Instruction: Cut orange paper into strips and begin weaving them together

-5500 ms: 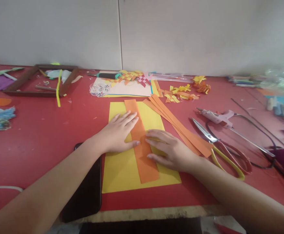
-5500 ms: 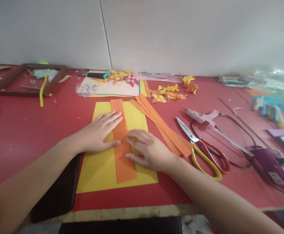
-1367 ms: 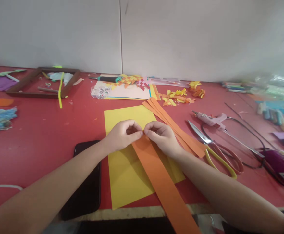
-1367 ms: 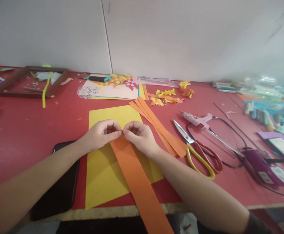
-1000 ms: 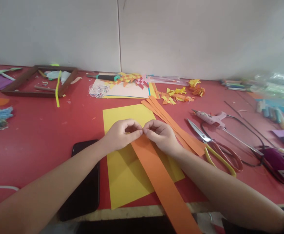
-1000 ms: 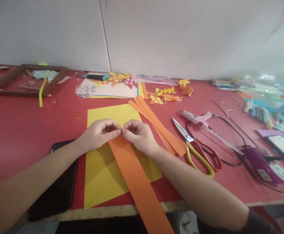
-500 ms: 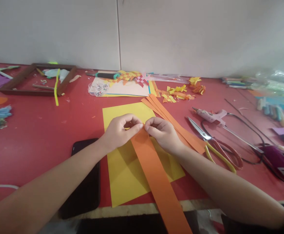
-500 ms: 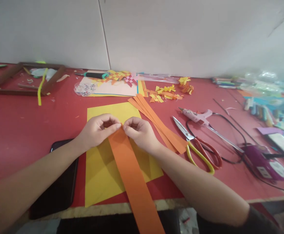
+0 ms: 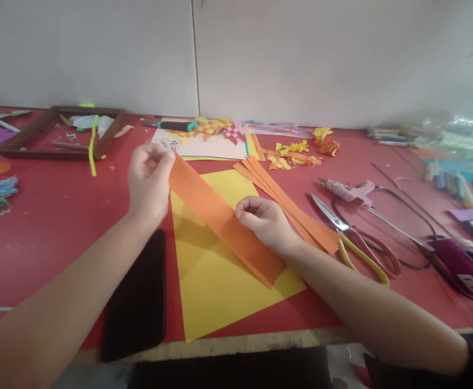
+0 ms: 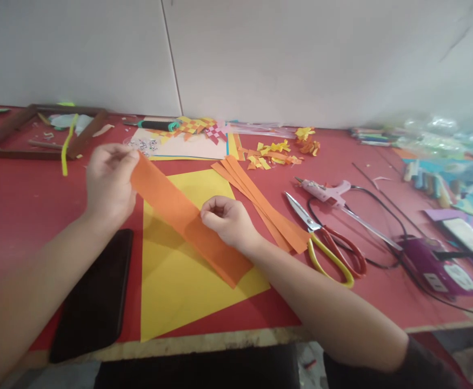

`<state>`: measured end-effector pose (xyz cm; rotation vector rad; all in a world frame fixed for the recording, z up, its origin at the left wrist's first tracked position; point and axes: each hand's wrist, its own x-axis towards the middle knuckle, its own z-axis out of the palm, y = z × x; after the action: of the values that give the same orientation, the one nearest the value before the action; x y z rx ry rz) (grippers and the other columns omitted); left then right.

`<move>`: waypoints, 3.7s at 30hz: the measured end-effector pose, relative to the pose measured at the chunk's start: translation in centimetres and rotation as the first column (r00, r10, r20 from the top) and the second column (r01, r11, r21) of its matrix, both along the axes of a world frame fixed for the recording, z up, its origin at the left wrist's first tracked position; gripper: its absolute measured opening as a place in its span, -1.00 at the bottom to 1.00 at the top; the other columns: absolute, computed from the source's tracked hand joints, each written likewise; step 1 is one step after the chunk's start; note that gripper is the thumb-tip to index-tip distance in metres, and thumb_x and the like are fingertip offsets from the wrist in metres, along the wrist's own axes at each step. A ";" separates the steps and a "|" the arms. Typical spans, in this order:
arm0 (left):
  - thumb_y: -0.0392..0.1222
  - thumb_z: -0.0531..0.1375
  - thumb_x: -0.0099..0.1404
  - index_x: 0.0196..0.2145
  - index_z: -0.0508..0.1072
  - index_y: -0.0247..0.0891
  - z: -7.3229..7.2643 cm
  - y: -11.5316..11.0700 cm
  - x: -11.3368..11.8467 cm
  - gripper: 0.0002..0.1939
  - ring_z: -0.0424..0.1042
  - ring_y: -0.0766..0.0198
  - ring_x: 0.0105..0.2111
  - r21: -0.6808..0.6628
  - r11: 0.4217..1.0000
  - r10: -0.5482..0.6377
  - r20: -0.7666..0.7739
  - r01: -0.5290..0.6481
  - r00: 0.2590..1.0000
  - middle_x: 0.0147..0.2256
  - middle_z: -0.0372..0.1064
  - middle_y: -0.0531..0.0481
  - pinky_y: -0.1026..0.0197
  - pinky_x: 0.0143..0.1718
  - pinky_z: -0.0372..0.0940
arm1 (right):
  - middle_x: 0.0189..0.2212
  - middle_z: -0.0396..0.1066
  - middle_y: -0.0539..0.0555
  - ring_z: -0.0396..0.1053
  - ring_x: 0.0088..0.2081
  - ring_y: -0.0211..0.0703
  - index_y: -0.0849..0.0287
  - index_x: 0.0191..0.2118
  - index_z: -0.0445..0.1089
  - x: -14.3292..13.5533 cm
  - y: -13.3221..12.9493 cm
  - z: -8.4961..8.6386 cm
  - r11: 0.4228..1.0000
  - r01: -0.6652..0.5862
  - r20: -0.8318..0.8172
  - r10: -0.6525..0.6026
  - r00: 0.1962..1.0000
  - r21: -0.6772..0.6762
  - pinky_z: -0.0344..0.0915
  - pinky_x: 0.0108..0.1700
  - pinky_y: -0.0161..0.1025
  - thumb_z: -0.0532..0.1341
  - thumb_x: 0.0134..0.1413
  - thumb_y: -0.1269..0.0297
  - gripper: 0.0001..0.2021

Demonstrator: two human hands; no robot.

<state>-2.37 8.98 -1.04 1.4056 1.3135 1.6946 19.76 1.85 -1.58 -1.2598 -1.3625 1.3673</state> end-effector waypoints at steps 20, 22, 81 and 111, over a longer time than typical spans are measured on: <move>-0.09 0.46 0.03 -0.37 0.52 -0.28 1.2 -4.2 3.9 -0.71 0.52 0.25 -0.39 -0.397 0.746 -0.273 0.550 0.535 0.789 -0.38 0.53 0.03 0.27 -0.39 0.41 | -0.57 0.31 -0.09 0.15 -0.56 -0.37 0.17 -0.48 0.39 -0.2 -0.2 0.0 0.997 0.073 -0.071 -0.075 0.995 -0.027 0.07 -0.50 -0.34 0.28 -0.13 0.26 -0.89; -0.13 0.46 0.02 -0.37 0.52 -0.28 1.1 -3.3 3.2 -0.73 0.51 0.27 -0.43 -0.378 0.801 -0.210 0.549 0.464 0.809 -0.41 0.52 0.05 0.28 -0.42 0.41 | -0.57 0.32 -0.09 0.17 -0.55 -0.37 0.17 -0.49 0.39 -0.1 -0.2 0.0 0.998 0.064 -0.062 -0.064 0.996 -0.014 0.10 -0.50 -0.34 0.27 -0.13 0.28 -0.91; -0.09 0.24 0.35 -0.25 0.40 -0.20 2.5 -1.9 1.1 -0.86 0.58 0.24 -0.48 -0.324 0.842 -0.124 0.661 0.431 0.740 -0.41 0.54 0.04 0.25 -0.48 0.50 | -0.53 0.42 -0.13 0.48 -0.48 -0.25 0.12 -0.27 0.31 1.5 1.2 0.2 0.964 0.243 -0.316 -0.266 0.911 -0.109 0.49 -0.34 -0.23 0.51 -0.28 0.09 -0.52; -0.01 0.15 0.35 0.20 0.36 -0.28 -1.0 -8.0 2.4 -0.48 0.21 -0.19 0.25 -0.312 0.862 -0.460 -0.814 0.400 0.356 0.25 0.24 -0.33 -0.22 0.24 0.08 | 0.12 0.43 0.17 0.36 0.16 0.05 0.04 0.06 0.47 4.9 -2.5 -0.3 0.667 -0.618 0.649 0.258 0.716 0.416 0.32 0.19 0.09 0.29 0.19 0.25 -0.69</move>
<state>0.05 0.93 -2.07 2.4787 1.2203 0.4776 24.71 -0.66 -1.87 -0.8803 -2.4358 0.7171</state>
